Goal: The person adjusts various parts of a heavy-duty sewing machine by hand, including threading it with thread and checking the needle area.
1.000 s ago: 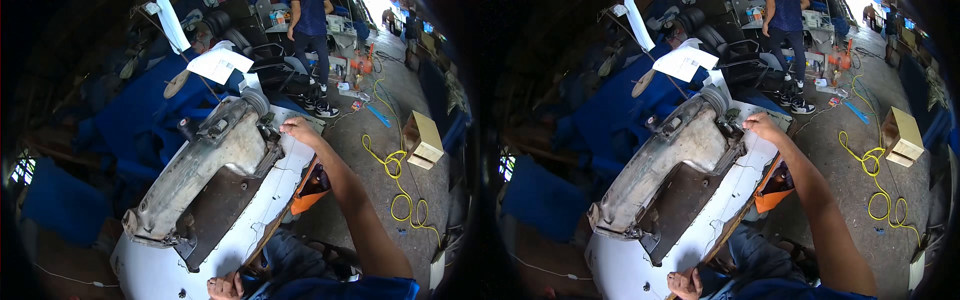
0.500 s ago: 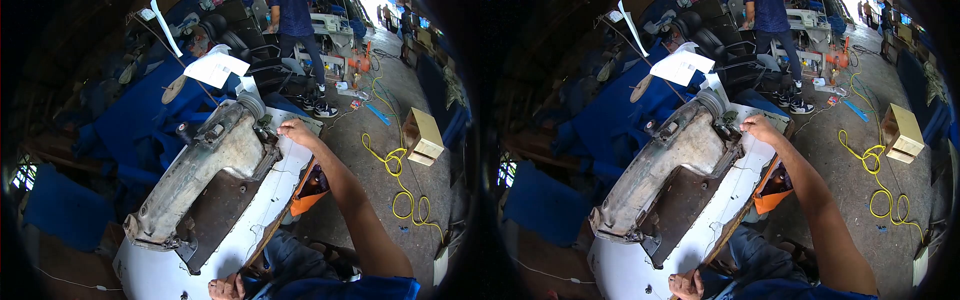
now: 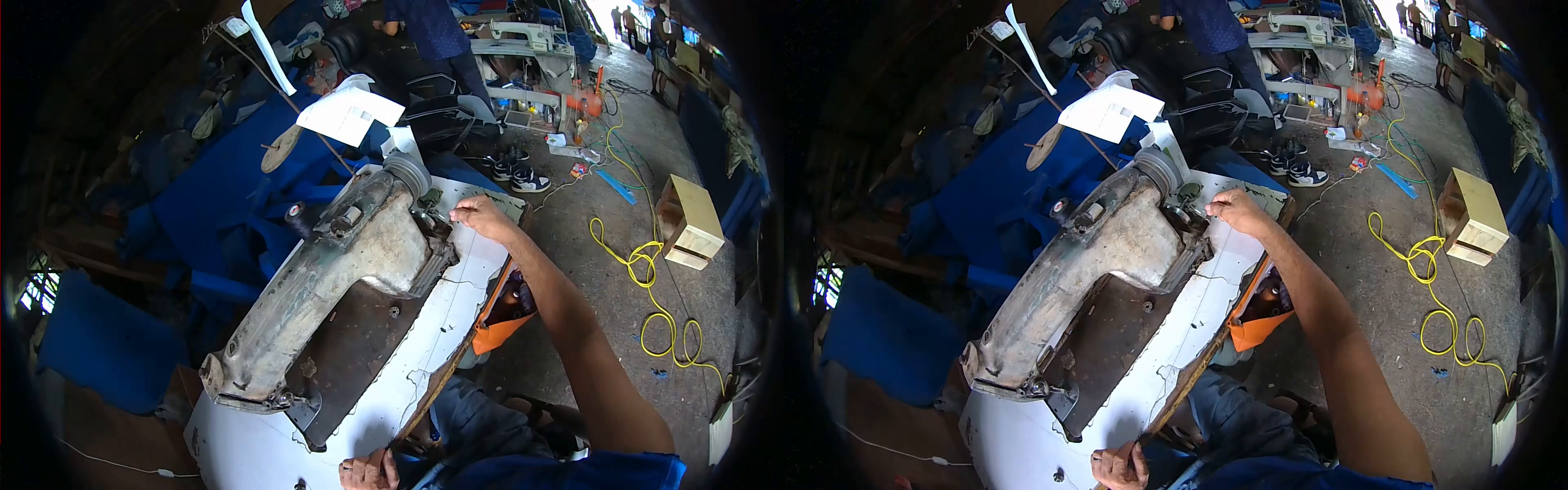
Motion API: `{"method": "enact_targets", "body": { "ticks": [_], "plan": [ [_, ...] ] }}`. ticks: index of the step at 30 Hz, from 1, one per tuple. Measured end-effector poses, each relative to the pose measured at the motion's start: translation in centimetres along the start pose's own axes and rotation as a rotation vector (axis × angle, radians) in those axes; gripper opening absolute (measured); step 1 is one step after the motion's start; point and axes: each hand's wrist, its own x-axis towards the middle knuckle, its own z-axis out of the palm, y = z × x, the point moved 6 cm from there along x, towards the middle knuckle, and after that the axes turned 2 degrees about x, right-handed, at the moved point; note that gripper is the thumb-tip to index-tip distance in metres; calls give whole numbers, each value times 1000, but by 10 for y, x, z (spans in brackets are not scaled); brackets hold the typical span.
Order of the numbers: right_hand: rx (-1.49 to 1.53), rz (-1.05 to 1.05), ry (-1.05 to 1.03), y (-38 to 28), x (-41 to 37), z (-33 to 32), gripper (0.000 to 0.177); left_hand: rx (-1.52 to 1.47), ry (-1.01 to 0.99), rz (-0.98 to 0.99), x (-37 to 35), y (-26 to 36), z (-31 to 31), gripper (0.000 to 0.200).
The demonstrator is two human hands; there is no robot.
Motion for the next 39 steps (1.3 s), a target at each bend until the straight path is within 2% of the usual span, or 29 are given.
{"method": "enact_targets", "body": {
  "ticks": [39],
  "plan": [
    [58, 9, 2, 2, 0, 1, 23, -1, 38, 39, 3, 3, -2, 16]
  ]
}}
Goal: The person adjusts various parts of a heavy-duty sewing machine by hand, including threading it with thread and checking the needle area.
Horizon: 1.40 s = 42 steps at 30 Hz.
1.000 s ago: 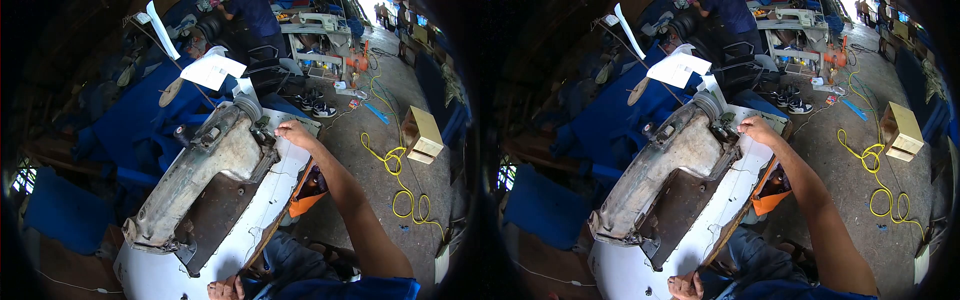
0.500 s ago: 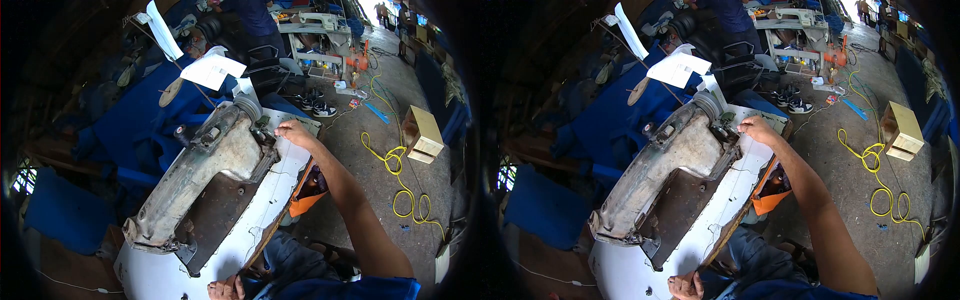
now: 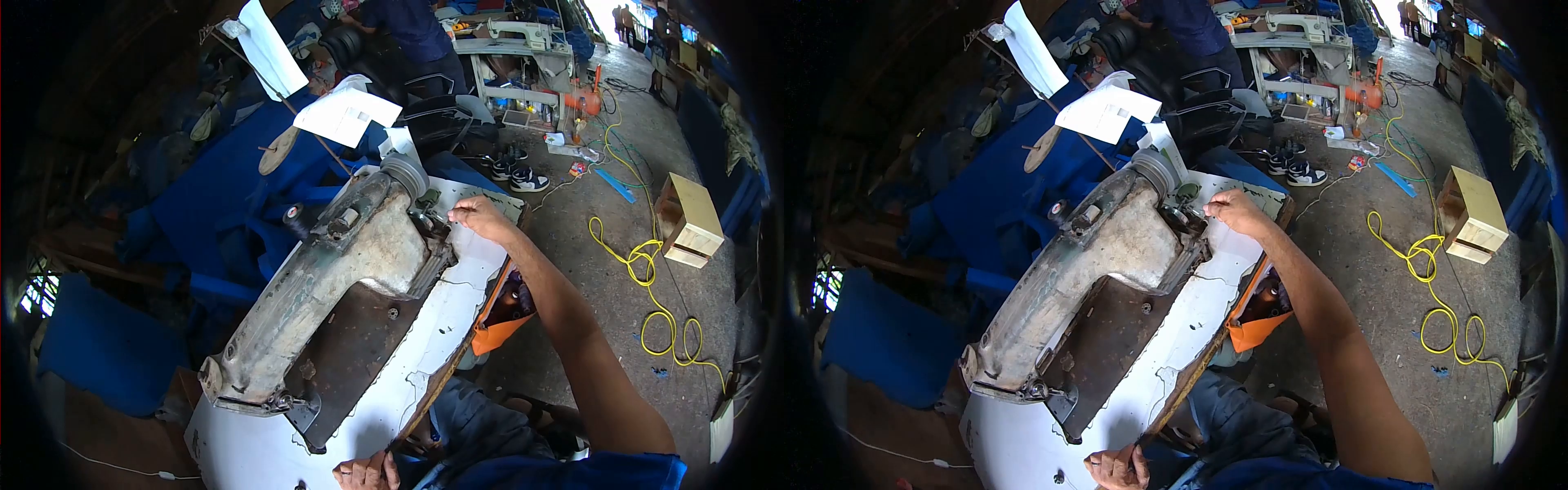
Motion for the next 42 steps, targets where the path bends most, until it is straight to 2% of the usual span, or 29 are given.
{"method": "enact_targets", "body": {
  "ticks": [14, 26, 42],
  "plan": [
    [-2, -19, 8, -2, -1, -1, 22, -21, -30, -52, -7, -4, 2, 18],
    [-5, -17, -13, 4, 2, 0, 23, 5, -48, -23, -11, -6, 7, 22],
    [-16, 8, 15, 1, 0, -2, 23, 8, -40, -26, -5, -3, 3, 17]
  ]
}}
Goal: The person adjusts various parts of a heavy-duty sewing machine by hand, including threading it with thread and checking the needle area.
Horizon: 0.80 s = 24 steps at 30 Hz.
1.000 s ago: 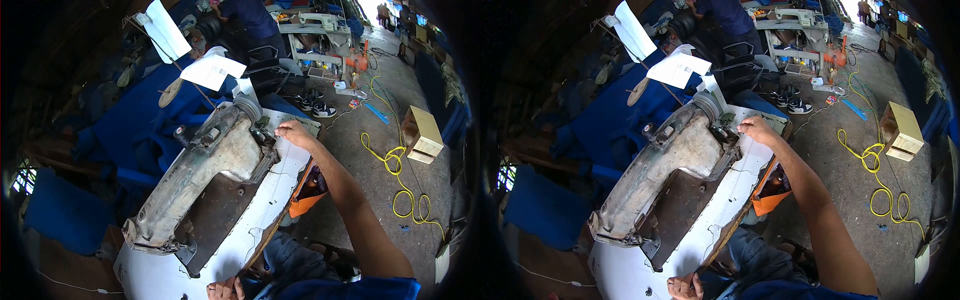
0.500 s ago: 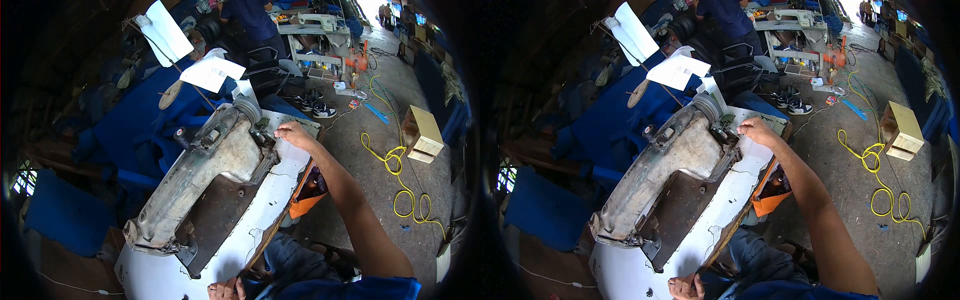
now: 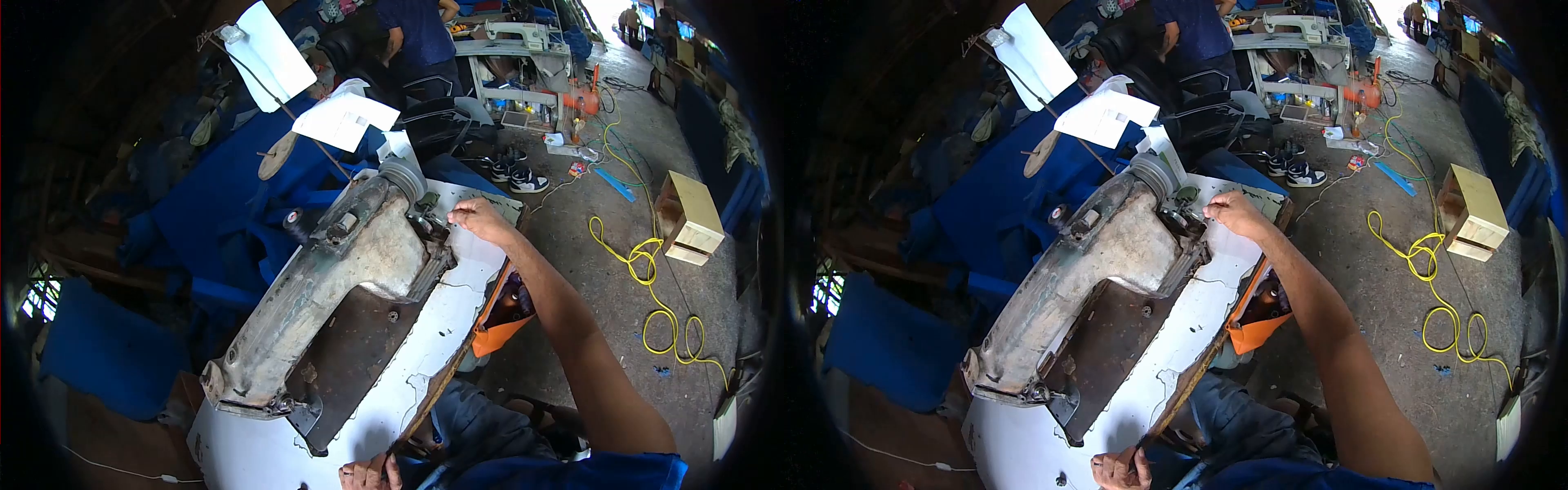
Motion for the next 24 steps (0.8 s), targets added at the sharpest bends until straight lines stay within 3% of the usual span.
{"method": "enact_targets", "body": {
  "ticks": [24],
  "plan": [
    [19, -36, -22, -1, 0, 0, 24, 1, -3, 23, 4, 4, -1, 18]
  ]
}}
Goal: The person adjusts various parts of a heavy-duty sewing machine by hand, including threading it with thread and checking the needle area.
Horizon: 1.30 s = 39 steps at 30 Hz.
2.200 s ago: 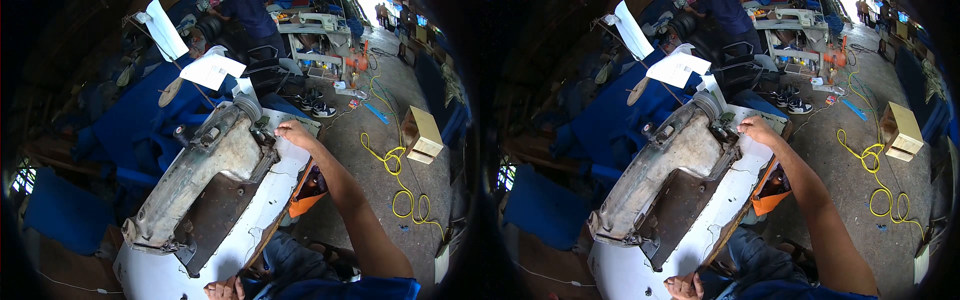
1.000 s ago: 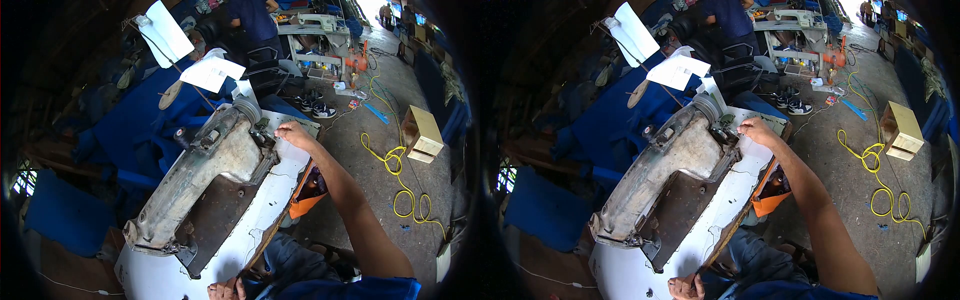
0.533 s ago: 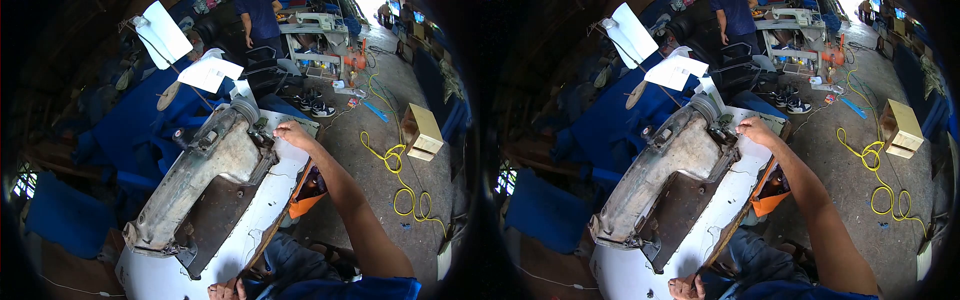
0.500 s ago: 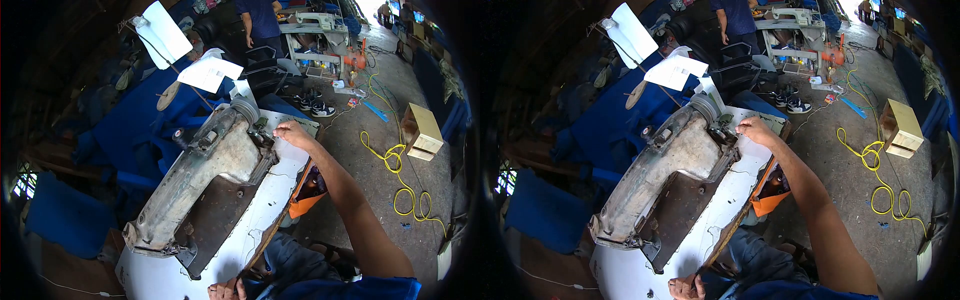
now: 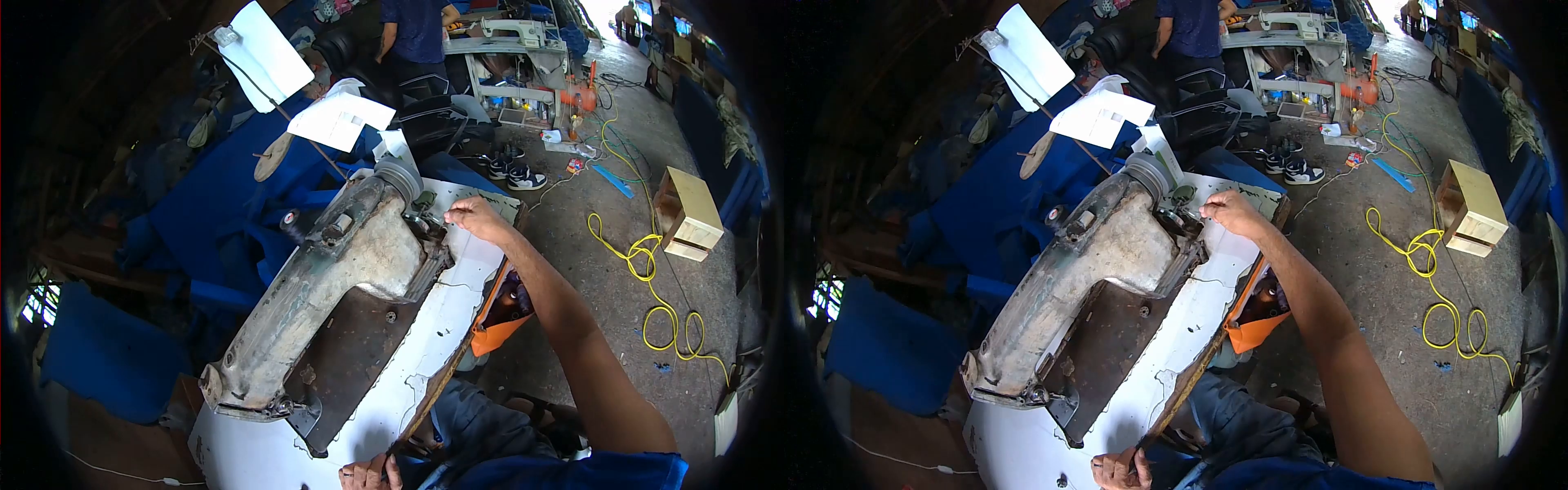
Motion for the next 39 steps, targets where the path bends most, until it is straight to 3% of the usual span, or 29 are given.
{"method": "enact_targets", "body": {
  "ticks": [39],
  "plan": [
    [-13, 16, 2, -2, -2, 0, 25, -7, 29, 17, 4, 1, -2, 13]
  ]
}}
